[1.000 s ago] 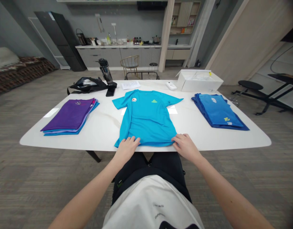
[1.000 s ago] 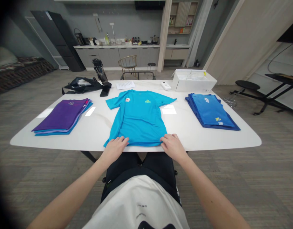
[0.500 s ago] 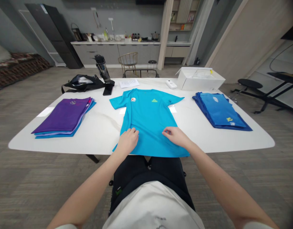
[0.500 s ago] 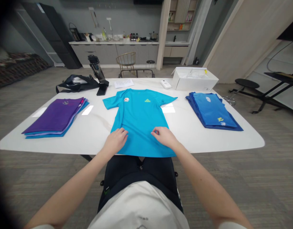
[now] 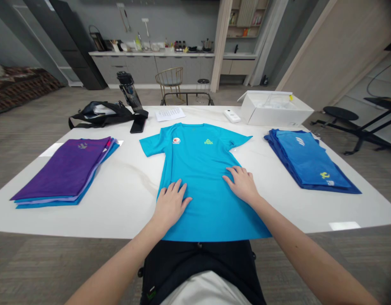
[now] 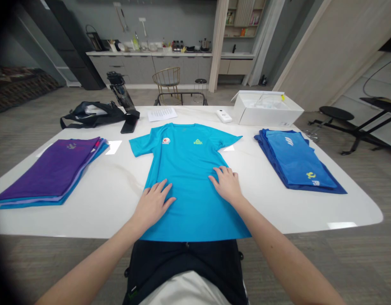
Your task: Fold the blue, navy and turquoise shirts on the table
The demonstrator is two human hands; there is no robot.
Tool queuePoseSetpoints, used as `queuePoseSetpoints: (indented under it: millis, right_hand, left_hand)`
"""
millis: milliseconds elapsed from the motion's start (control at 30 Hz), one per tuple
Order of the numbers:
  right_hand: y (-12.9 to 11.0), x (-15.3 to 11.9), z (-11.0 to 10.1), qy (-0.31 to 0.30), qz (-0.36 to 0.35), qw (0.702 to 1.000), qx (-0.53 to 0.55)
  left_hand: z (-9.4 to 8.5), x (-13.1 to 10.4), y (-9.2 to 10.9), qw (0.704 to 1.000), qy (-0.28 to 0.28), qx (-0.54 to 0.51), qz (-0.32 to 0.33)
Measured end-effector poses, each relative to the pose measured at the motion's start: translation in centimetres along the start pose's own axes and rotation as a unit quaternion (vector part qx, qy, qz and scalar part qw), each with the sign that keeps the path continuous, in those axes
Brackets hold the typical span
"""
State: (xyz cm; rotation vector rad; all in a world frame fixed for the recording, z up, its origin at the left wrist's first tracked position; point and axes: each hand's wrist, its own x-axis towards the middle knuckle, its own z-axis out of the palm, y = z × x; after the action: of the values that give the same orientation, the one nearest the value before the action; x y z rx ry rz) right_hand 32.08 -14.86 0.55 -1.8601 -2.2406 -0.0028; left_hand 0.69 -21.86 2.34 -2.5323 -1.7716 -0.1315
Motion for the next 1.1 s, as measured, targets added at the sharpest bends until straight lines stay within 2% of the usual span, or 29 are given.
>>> queuePoseSetpoints:
  millis: [100,167,300,400,500,600,767,900,1000,1100]
  right_hand:
    - [0.8,3.6,-0.9,0.01,0.033,0.999,0.014]
    - [1.5,6.9,-1.0,0.036,0.078,0.996,0.027]
    - [3.8,13.1,-0.5,0.048,0.211,0.974,0.061]
    - [5.5,15.9,0.2,0.045,0.269,0.96,0.066]
    - [6.7,16.7,0.5,0.017,0.255,0.965,0.06]
    - [7.6,15.8,0.2,0.024,0.241,0.969,0.053]
    - [10.0,12.3,-0.7,0.041,0.283,0.958,0.002]
    - [11.5,11.1,-0.8,0.066,0.297,0.952,-0.021]
    - [10.5,12.4,-0.7,0.114,0.231,0.966,-0.007]
    - [7.7,15.2,-0.2,0.085,0.119,0.988,0.055]
  left_hand:
    - [-1.1,3.8,-1.1,1.0,-0.009,-0.013,0.006]
    - [-1.2,7.3,-2.8,1.0,0.01,-0.028,-0.002]
    - [0.1,13.9,-8.1,0.993,0.078,-0.051,-0.075]
    - [1.5,16.8,-11.8,0.983,0.085,-0.082,-0.137]
    - [2.8,17.8,-14.4,0.98,0.041,-0.104,-0.162]
    - [3.9,17.6,-16.0,0.983,0.016,-0.086,-0.164]
    - [5.0,16.3,-17.6,0.981,-0.007,-0.028,-0.192]
    - [4.4,16.3,-18.0,0.976,-0.007,-0.024,-0.218]
    - [3.7,17.5,-17.6,0.976,0.023,-0.029,-0.217]
    - [3.5,19.6,-16.8,0.982,0.056,-0.033,-0.175]
